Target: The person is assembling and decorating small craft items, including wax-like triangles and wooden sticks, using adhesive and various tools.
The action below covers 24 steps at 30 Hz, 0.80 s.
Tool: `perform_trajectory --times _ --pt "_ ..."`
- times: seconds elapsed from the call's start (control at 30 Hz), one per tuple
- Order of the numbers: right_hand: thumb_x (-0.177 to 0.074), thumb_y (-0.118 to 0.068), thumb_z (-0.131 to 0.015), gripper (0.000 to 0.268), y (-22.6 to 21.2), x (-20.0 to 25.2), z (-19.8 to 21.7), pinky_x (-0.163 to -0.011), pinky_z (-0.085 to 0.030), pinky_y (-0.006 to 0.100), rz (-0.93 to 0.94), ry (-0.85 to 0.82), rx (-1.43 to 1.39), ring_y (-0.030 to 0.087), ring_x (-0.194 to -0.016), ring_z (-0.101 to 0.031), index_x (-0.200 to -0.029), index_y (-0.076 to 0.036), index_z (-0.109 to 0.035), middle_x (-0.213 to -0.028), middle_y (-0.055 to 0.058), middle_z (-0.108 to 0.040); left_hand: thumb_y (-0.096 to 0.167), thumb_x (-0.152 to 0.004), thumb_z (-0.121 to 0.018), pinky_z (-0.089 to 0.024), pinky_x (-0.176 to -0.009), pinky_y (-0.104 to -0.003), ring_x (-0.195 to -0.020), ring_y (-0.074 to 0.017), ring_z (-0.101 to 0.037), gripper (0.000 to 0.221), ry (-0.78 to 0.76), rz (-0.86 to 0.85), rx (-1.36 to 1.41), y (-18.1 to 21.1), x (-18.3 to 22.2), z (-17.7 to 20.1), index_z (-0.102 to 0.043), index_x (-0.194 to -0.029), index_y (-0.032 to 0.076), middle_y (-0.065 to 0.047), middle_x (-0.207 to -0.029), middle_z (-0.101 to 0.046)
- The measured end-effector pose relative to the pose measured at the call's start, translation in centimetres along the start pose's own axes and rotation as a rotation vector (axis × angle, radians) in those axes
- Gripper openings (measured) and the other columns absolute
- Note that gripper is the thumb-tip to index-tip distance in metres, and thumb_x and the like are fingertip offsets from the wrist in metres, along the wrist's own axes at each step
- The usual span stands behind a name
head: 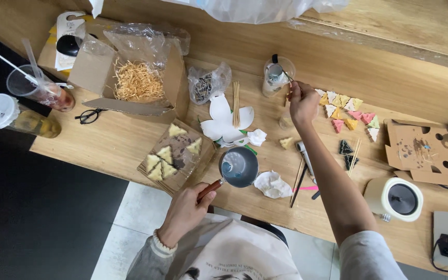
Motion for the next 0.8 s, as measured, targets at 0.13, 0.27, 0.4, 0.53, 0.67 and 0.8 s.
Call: perform_trajectory --times 0.13,0.27,0.4,0.53,0.67,0.8 --pt "-0.105 -0.018 -0.064 0.023 3.6 -1.3 -0.8 -0.056 -0.047 0.032 -0.017 0.002 -0.127 0.012 -0.058 -0.062 -0.106 0.0 -0.078 -0.068 0.011 -0.069 0.029 -0.093 -0.067 -0.042 -0.051 -0.04 -0.049 -0.0254 -0.056 0.025 0.028 -0.035 -0.007 -0.2 -0.1 0.2 -0.075 -0.106 0.009 -0.014 -0.056 -0.057" --pt "-0.105 -0.016 -0.064 0.022 6.1 -2.0 -0.7 -0.057 -0.05 0.03 -0.046 0.019 -0.333 0.011 -0.061 -0.064 -0.108 0.001 -0.076 -0.074 0.01 -0.071 0.03 -0.094 -0.067 -0.042 -0.051 -0.041 -0.049 -0.025 -0.057 0.024 0.029 -0.007 -0.011 -0.3 -0.4 0.2 -0.075 -0.104 0.01 -0.013 -0.056 -0.058" --pt "-0.104 -0.009 -0.069 0.012 1.7 -1.5 1.9 -0.07 -0.053 0.04 0.427 0.101 0.161 0.034 -0.075 -0.067 -0.106 0.0 -0.077 -0.089 0.02 -0.072 0.029 -0.093 -0.065 -0.041 -0.049 -0.041 -0.047 -0.0271 -0.054 0.027 -0.008 0.021 0.018 0.4 -0.3 0.0 -0.074 -0.113 0.015 -0.012 -0.055 -0.058" --pt "-0.1 -0.009 -0.069 0.011 -1.9 -0.2 4.1 -0.066 -0.051 0.044 0.44 0.117 0.269 0.04 -0.077 -0.067 -0.104 -0.004 -0.079 -0.095 0.021 -0.074 0.03 -0.091 -0.067 -0.041 -0.049 -0.04 -0.047 -0.0251 -0.054 0.029 0.019 -0.008 -0.032 0.4 -0.4 -0.2 -0.075 -0.115 0.015 -0.013 -0.053 -0.056" --pt "-0.103 -0.014 -0.068 0.017 -2.0 0.0 5.3 -0.068 -0.054 0.04 0.439 0.154 0.197 0.032 -0.075 -0.071 -0.104 0.0 -0.077 -0.093 0.018 -0.075 0.031 -0.093 -0.067 -0.04 -0.05 -0.039 -0.047 -0.021 -0.054 0.026 0.023 -0.035 -0.031 0.9 -0.9 -1.0 -0.076 -0.106 0.01 -0.01 -0.054 -0.058" --pt "-0.113 -0.025 -0.058 0.036 -2.2 3.3 9.2 -0.062 -0.049 0.029 0.002 0.013 -0.27 0.014 -0.067 -0.062 -0.098 0.005 -0.072 -0.083 0.009 -0.072 0.031 -0.095 -0.065 -0.037 -0.049 -0.039 -0.046 -0.0209 -0.05 0.027 -0.024 -0.034 -0.001 1.5 -1.6 -1.8 -0.075 -0.103 0.007 -0.011 -0.053 -0.054"
Point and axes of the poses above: each hand's wrist, its own x-axis away from the middle knuckle, its own z-axis out of the back of the hand, y = z × x, the point moved 7 cm from there along -x, towards the middle knuckle
